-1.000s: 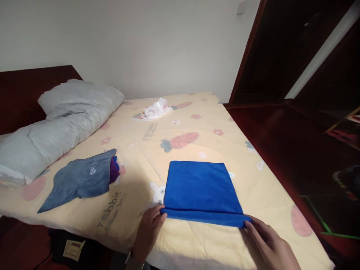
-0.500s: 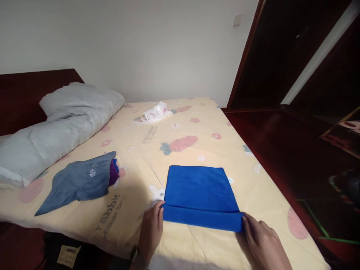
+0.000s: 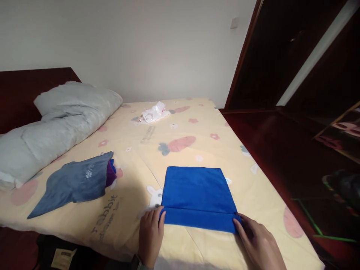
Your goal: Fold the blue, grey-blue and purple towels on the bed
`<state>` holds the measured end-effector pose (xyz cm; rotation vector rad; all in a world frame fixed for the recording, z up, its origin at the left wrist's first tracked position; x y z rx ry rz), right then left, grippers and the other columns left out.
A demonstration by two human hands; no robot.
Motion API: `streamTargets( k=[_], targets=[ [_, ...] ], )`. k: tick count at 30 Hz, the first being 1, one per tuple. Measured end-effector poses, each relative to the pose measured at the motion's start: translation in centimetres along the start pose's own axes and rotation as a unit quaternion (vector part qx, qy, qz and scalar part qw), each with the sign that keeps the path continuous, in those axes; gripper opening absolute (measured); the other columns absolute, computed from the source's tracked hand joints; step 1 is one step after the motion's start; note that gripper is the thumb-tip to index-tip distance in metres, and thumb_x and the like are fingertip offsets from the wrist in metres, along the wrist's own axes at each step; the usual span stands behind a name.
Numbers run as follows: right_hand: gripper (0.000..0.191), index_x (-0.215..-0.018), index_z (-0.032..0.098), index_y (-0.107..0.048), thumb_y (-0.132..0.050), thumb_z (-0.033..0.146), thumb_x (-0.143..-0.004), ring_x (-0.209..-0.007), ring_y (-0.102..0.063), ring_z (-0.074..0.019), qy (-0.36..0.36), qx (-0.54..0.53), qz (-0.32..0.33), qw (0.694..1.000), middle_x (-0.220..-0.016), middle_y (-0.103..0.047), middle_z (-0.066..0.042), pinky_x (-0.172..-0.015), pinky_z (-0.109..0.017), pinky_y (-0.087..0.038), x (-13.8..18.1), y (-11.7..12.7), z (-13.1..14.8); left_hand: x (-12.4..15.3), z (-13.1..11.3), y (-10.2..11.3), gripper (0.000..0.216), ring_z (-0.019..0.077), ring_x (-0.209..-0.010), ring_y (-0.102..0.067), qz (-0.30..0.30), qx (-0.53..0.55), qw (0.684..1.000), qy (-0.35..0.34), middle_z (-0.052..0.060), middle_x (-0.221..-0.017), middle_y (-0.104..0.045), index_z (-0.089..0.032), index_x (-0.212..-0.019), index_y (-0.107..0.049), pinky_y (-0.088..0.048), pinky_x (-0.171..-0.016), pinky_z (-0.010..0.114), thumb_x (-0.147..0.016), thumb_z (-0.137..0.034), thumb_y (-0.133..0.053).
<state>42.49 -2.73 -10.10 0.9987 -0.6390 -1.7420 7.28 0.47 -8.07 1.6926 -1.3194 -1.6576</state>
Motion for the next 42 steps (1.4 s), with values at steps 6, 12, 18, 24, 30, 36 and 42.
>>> streamTargets(
  k=[6,12,18,24,30,36,42],
  targets=[
    [0.038,-0.121,0.017,-0.064,-0.048,0.043,-0.097,-0.085,-0.067,-0.0302,0.078,0.142,-0.081,0.983,-0.104,-0.072,-0.013,-0.072,-0.044,-0.051,-0.2,0.9,2.2,-0.8,-0.8,1.4,0.021,0.0259,-0.095,-0.068,-0.026,-0.043,0.999,-0.018,0.01,-0.102,-0.071,-0.02,-0.116,-0.066,-0.054,-0.084,0.04,-0.1,-0.025,-0.053],
    [0.041,-0.133,0.019,-0.058,-0.055,0.032,-0.095,-0.119,-0.061,-0.0253,0.293,0.09,-0.053,0.95,-0.132,-0.067,-0.007,-0.101,-0.04,-0.045,0.8,-1.2,8.0,-1.3,-6.0,1.5,0.037,0.0222,-0.132,-0.054,0.038,0.012,0.976,-0.216,0.004,-0.139,-0.063,-0.022,-0.136,-0.059,-0.045,-0.11,0.038,-0.1,-0.023,-0.051],
    [0.064,-0.15,0.015,-0.043,-0.055,0.047,-0.095,-0.133,-0.054,-0.0236,0.325,0.173,-0.018,0.93,-0.147,-0.055,-0.005,-0.108,-0.037,-0.039,0.8,-3.2,6.7,-1.2,-4.8,0.6,0.058,0.0203,-0.144,-0.042,0.155,-0.049,0.96,-0.23,0.003,-0.16,-0.037,-0.022,-0.157,-0.031,-0.042,-0.114,0.036,-0.104,-0.045,-0.043],
    [0.078,-0.158,0.015,-0.026,-0.055,0.048,-0.094,-0.135,-0.052,-0.0268,0.296,0.182,0.01,0.938,-0.152,-0.047,-0.008,-0.109,-0.04,-0.043,0.8,-1.6,1.9,0.0,-0.5,0.3,0.062,0.0232,-0.143,-0.043,0.165,-0.051,0.968,-0.181,0.003,-0.16,-0.038,-0.024,-0.159,-0.026,-0.042,-0.116,0.039,-0.103,-0.044,-0.045],
    [0.071,-0.158,0.021,-0.027,-0.053,0.037,-0.094,-0.133,-0.054,-0.0268,0.254,0.119,0.066,0.958,-0.151,-0.05,-0.005,-0.109,-0.045,-0.049,-0.1,-0.7,-0.1,-0.3,1.0,0.1,0.063,0.0241,-0.143,-0.044,0.18,-0.02,0.972,-0.152,0.005,-0.158,-0.042,-0.024,-0.158,-0.028,-0.045,-0.114,0.04,-0.101,-0.04,-0.049],
    [0.054,-0.146,0.02,-0.05,-0.047,0.029,-0.093,-0.13,-0.057,-0.0268,0.205,0.082,0.108,0.969,-0.144,-0.057,-0.004,-0.112,-0.047,-0.048,-1.0,-0.3,-0.4,-1.3,2.4,0.2,0.073,0.0217,-0.141,-0.046,0.21,0.02,0.967,-0.143,0.004,-0.155,-0.046,-0.024,-0.157,-0.029,-0.043,-0.117,0.046,-0.087,-0.009,-0.046],
    [0.064,-0.154,0.026,-0.035,-0.049,0.031,-0.092,-0.136,-0.05,-0.0292,0.239,0.104,0.11,0.959,-0.152,-0.048,-0.003,-0.113,-0.056,-0.044,-1.1,1.1,0.1,-1.6,2.6,1.9,0.085,0.0245,-0.146,-0.039,0.209,0.024,0.964,-0.166,0.004,-0.16,-0.039,-0.024,-0.159,-0.025,-0.037,-0.12,0.05,-0.079,-0.005,-0.046]
  ],
)
Point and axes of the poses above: each hand's wrist, its own x-axis away from the middle knuckle, its own y-axis out of the back of the hand, z = x × y, the point moved 1 cm from there along -x, towards the middle knuckle
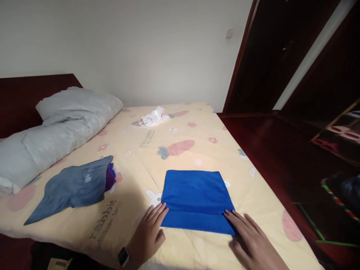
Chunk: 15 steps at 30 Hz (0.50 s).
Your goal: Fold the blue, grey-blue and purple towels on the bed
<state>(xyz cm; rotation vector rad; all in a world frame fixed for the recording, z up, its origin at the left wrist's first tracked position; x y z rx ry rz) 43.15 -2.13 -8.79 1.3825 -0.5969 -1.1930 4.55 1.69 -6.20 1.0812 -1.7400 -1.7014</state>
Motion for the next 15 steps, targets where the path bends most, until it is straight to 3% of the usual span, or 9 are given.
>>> streamTargets(
  k=[4,7,9,11,15],
  targets=[
    [0.072,-0.158,0.023,-0.026,-0.051,0.031,-0.092,-0.143,-0.041,-0.032,0.046,0.023,-0.014,0.999,-0.159,-0.035,-0.006,-0.114,-0.057,-0.043,-1.8,0.7,3.7,-1.3,-3.4,1.5,0.079,0.0278,-0.149,-0.032,-0.008,-0.018,1.0,-0.013,0.005,-0.163,-0.032,-0.021,-0.16,-0.023,-0.034,-0.122,0.05,-0.086,-0.013,-0.049],
    [0.064,-0.156,0.02,-0.033,-0.047,0.026,-0.094,-0.142,-0.043,-0.0259,0.102,-0.021,0.013,0.994,-0.157,-0.039,-0.006,-0.116,-0.046,-0.043,-4.5,-0.2,7.5,-3.6,-6.1,1.0,0.063,0.0234,-0.143,-0.041,0.002,-0.001,0.999,-0.049,0.004,-0.158,-0.042,-0.022,-0.16,-0.024,-0.04,-0.119,0.042,-0.101,-0.028,-0.044],
    [0.058,-0.154,0.018,-0.036,-0.044,0.025,-0.097,-0.139,-0.047,-0.0235,0.122,-0.044,0.035,0.991,-0.153,-0.045,-0.007,-0.116,-0.043,-0.044,-5.9,-1.2,8.6,-4.9,-6.5,0.1,0.059,0.0211,-0.138,-0.048,0.005,0.011,0.998,-0.063,0.004,-0.153,-0.049,-0.023,-0.159,-0.024,-0.043,-0.116,0.039,-0.104,-0.037,-0.041],
    [0.057,-0.156,0.018,-0.032,-0.041,0.027,-0.1,-0.14,-0.046,-0.0233,0.124,-0.049,0.054,0.99,-0.154,-0.043,-0.008,-0.116,-0.044,-0.044,-6.6,-2.1,8.1,-5.6,-5.7,-0.7,0.062,0.0206,-0.138,-0.048,0.001,0.01,0.997,-0.073,0.004,-0.154,-0.048,-0.023,-0.159,-0.023,-0.043,-0.116,0.039,-0.104,-0.045,-0.04],
    [0.065,-0.158,0.022,-0.022,-0.043,0.045,-0.101,-0.145,-0.036,-0.026,0.091,-0.046,0.08,0.992,-0.16,-0.031,-0.006,-0.117,-0.047,-0.041,-6.0,-2.4,3.8,-5.3,-2.6,-1.4,0.07,0.022,-0.146,-0.039,0.009,-0.013,0.998,-0.065,0.005,-0.161,-0.036,-0.023,-0.161,-0.017,-0.04,-0.118,0.042,-0.102,-0.054,-0.041]
  ],
)
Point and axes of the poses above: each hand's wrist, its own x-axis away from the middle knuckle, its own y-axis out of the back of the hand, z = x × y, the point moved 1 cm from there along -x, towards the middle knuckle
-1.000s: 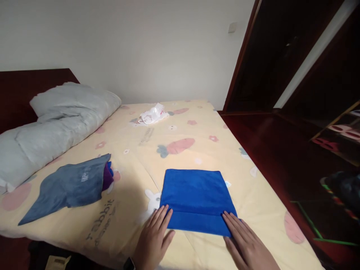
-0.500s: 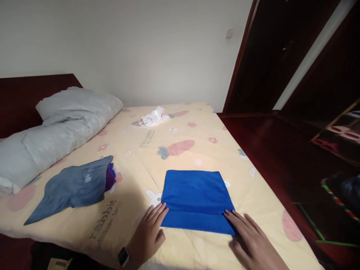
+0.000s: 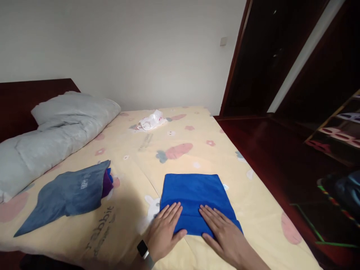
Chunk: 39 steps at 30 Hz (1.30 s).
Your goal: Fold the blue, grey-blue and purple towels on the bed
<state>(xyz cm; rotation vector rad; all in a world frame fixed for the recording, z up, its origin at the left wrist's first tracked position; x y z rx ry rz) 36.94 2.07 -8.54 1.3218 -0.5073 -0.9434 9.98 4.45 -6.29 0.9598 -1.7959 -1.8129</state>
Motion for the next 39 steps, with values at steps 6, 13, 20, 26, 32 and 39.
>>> streamTargets(
  k=[6,13,20,26,32,39],
  targets=[
    [0.068,-0.159,0.028,-0.018,-0.045,0.051,-0.1,-0.148,-0.028,-0.0273,-0.082,-0.034,0.037,0.995,-0.162,-0.024,-0.004,-0.121,-0.049,-0.035,2.3,1.8,-3.8,1.1,1.6,0.4,0.069,0.0234,-0.147,-0.036,0.013,-0.003,1.0,0.021,0.006,-0.162,-0.032,-0.024,-0.161,-0.014,-0.039,-0.118,0.043,-0.103,-0.052,-0.04],
    [0.061,-0.158,0.033,-0.017,-0.04,0.047,-0.103,-0.149,-0.028,-0.0264,-0.034,-0.073,0.054,0.995,-0.162,-0.025,-0.001,-0.123,-0.049,-0.029,-0.8,5.2,-2.1,-1.6,-0.5,2.6,0.064,0.0222,-0.147,-0.036,-0.007,0.009,1.0,-0.01,0.004,-0.161,-0.033,-0.025,-0.161,-0.016,-0.035,-0.121,0.042,-0.105,-0.047,-0.038],
    [0.06,-0.159,0.027,-0.014,-0.032,0.046,-0.105,-0.15,-0.024,-0.0214,0.035,-0.088,0.039,0.995,-0.163,-0.022,-0.003,-0.125,-0.045,-0.026,-7.2,1.2,-3.1,-8.0,1.0,-1.6,0.054,0.0206,-0.15,-0.029,0.016,0.051,0.998,-0.014,0.007,-0.159,-0.039,-0.02,-0.152,-0.039,-0.028,-0.124,0.044,-0.106,-0.047,-0.031],
    [0.06,-0.157,0.021,-0.027,-0.027,0.052,-0.105,-0.15,-0.026,-0.0236,-0.037,-0.029,0.023,0.999,-0.161,-0.029,-0.007,-0.124,-0.049,-0.025,-9.5,0.6,-10.2,-10.4,7.3,-2.5,0.071,0.0248,-0.152,-0.024,0.043,0.051,0.997,0.046,0.008,-0.164,-0.027,-0.02,-0.159,-0.023,-0.024,-0.124,0.049,-0.102,-0.062,-0.028],
    [0.06,-0.158,0.024,-0.023,-0.026,0.051,-0.105,-0.15,-0.026,-0.0211,-0.071,-0.032,0.009,0.997,-0.162,-0.028,-0.004,-0.125,-0.047,-0.025,-9.6,0.4,-13.6,-11.9,10.5,-3.0,0.071,0.0238,-0.152,-0.023,0.04,0.046,0.994,0.094,0.009,-0.164,-0.028,-0.017,-0.158,-0.027,-0.02,-0.125,0.046,-0.103,-0.062,-0.025],
    [0.057,-0.159,0.029,-0.019,-0.027,0.049,-0.105,-0.149,-0.027,-0.0211,-0.07,-0.039,-0.007,0.997,-0.163,-0.026,-0.001,-0.125,-0.045,-0.026,-9.1,-0.1,-13.9,-11.7,12.1,-4.0,0.064,0.0223,-0.152,-0.025,0.007,0.054,0.994,0.1,0.005,-0.164,-0.03,-0.023,-0.159,-0.025,-0.021,-0.125,0.047,-0.104,-0.057,-0.025]
  ],
)
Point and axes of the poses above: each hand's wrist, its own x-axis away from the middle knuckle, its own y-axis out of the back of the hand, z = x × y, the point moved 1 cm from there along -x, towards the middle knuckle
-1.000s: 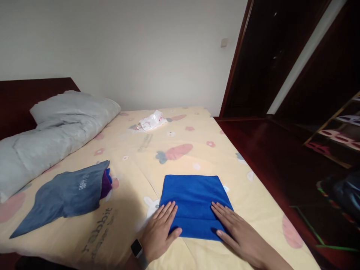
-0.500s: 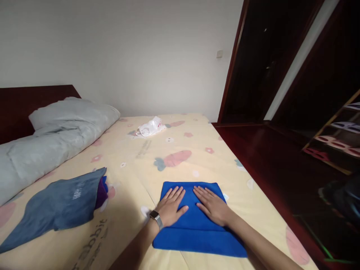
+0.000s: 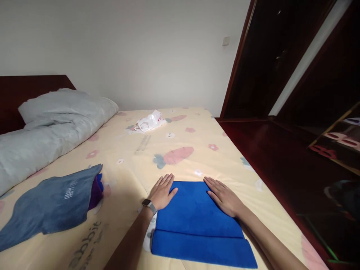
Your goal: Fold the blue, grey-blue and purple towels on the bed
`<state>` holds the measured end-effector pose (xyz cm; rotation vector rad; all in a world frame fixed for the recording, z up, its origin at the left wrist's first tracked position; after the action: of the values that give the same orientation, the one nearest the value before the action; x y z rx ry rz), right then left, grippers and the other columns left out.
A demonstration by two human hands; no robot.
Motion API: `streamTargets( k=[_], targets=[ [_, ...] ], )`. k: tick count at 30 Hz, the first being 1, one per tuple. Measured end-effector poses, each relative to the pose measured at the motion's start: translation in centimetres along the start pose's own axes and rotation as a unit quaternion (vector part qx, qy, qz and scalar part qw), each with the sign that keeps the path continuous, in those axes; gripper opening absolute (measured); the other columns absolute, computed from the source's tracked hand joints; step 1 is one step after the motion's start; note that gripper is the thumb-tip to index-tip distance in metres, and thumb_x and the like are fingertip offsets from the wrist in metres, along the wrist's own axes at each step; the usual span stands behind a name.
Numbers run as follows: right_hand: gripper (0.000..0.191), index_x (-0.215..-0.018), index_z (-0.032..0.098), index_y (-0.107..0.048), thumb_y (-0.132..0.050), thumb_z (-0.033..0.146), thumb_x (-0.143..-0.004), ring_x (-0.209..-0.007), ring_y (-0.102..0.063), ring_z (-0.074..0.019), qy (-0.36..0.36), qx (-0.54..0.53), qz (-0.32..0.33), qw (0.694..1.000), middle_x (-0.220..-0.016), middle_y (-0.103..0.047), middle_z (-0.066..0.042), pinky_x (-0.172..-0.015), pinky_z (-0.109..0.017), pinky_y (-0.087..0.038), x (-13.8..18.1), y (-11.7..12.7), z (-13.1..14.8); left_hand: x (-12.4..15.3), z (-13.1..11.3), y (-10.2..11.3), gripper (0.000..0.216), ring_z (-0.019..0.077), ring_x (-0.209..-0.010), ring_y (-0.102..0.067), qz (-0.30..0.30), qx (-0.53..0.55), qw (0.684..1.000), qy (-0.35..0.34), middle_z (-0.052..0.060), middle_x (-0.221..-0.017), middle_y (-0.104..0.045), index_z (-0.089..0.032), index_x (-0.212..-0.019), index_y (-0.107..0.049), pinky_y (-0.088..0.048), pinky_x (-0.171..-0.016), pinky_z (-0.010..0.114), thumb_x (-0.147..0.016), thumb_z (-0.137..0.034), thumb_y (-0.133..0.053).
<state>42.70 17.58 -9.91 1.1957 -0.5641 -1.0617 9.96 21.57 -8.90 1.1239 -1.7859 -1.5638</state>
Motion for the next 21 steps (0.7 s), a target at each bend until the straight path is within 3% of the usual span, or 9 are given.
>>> streamTargets(
  k=[5,9,11,14,17,19,21],
  targets=[
    [0.058,-0.158,0.025,-0.026,-0.025,0.05,-0.105,-0.15,-0.026,-0.0212,-0.015,-0.006,0.005,1.0,-0.162,-0.029,-0.003,-0.125,-0.047,-0.025,-0.8,0.4,-0.4,-0.5,1.0,0.3,0.061,0.022,-0.151,-0.027,0.004,0.023,1.0,0.018,0.006,-0.163,-0.032,-0.023,-0.158,-0.028,-0.022,-0.125,0.048,-0.105,-0.054,-0.025],
    [0.058,-0.153,0.019,-0.038,-0.025,0.048,-0.105,-0.149,-0.029,-0.0258,-0.069,-0.017,-0.059,0.996,-0.16,-0.035,-0.008,-0.124,-0.051,-0.027,0.7,3.1,0.2,0.9,0.6,3.2,0.056,0.0201,-0.15,-0.029,-0.053,0.071,0.995,0.047,0.007,-0.162,-0.034,-0.02,-0.155,-0.033,-0.03,-0.123,0.043,-0.107,-0.046,-0.024],
    [0.052,-0.15,0.023,-0.045,-0.031,0.045,-0.104,-0.147,-0.034,-0.0268,-0.094,-0.028,-0.125,0.987,-0.158,-0.04,-0.006,-0.122,-0.051,-0.033,3.9,4.6,1.5,3.7,-0.6,4.9,0.049,0.0199,-0.149,-0.032,-0.109,0.081,0.99,0.035,0.006,-0.16,-0.039,-0.022,-0.152,-0.04,-0.035,-0.122,0.041,-0.107,-0.041,-0.029],
    [0.038,-0.134,0.034,-0.062,-0.043,0.036,-0.101,-0.137,-0.049,-0.0259,-0.068,-0.049,-0.188,0.979,-0.146,-0.056,0.0,-0.112,-0.044,-0.048,10.7,5.3,4.5,10.3,-3.5,6.1,0.036,0.0201,-0.138,-0.049,-0.136,0.07,0.986,-0.06,0.001,-0.143,-0.059,-0.032,-0.136,-0.058,-0.043,-0.117,0.041,-0.103,-0.03,-0.044],
    [0.042,-0.136,0.04,-0.06,-0.056,0.036,-0.094,-0.129,-0.058,-0.0265,0.009,-0.045,-0.104,0.994,-0.139,-0.062,0.003,-0.104,-0.039,-0.055,16.1,3.8,7.2,15.9,-6.0,5.3,0.032,0.0207,-0.129,-0.057,-0.058,0.055,0.99,-0.116,-0.002,-0.134,-0.066,-0.036,-0.123,-0.066,-0.053,-0.108,0.038,-0.095,-0.023,-0.056],
    [0.047,-0.139,0.041,-0.057,-0.06,0.038,-0.092,-0.126,-0.06,-0.0265,0.012,-0.029,-0.066,0.997,-0.138,-0.063,0.003,-0.103,-0.039,-0.057,17.7,2.4,7.9,17.9,-6.6,4.3,0.038,0.0218,-0.128,-0.058,-0.026,0.044,0.993,-0.11,-0.002,-0.136,-0.065,-0.037,-0.125,-0.065,-0.054,-0.107,0.039,-0.091,-0.021,-0.059],
    [0.048,-0.14,0.039,-0.056,-0.06,0.038,-0.092,-0.127,-0.059,-0.0268,-0.009,-0.02,-0.064,0.998,-0.14,-0.061,0.002,-0.104,-0.039,-0.056,18.0,1.4,7.7,18.4,-6.1,3.5,0.047,0.0224,-0.128,-0.059,-0.034,0.035,0.995,-0.085,-0.001,-0.138,-0.063,-0.036,-0.131,-0.061,-0.054,-0.108,0.039,-0.088,-0.017,-0.057]
  ],
)
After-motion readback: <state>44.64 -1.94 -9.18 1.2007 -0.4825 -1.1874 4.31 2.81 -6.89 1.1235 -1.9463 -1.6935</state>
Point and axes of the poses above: each hand's wrist, its own x-axis away from the middle knuckle, its own y-axis out of the back of the hand, z = x × y, the point moved 1 cm from there along -x, towards the middle knuckle
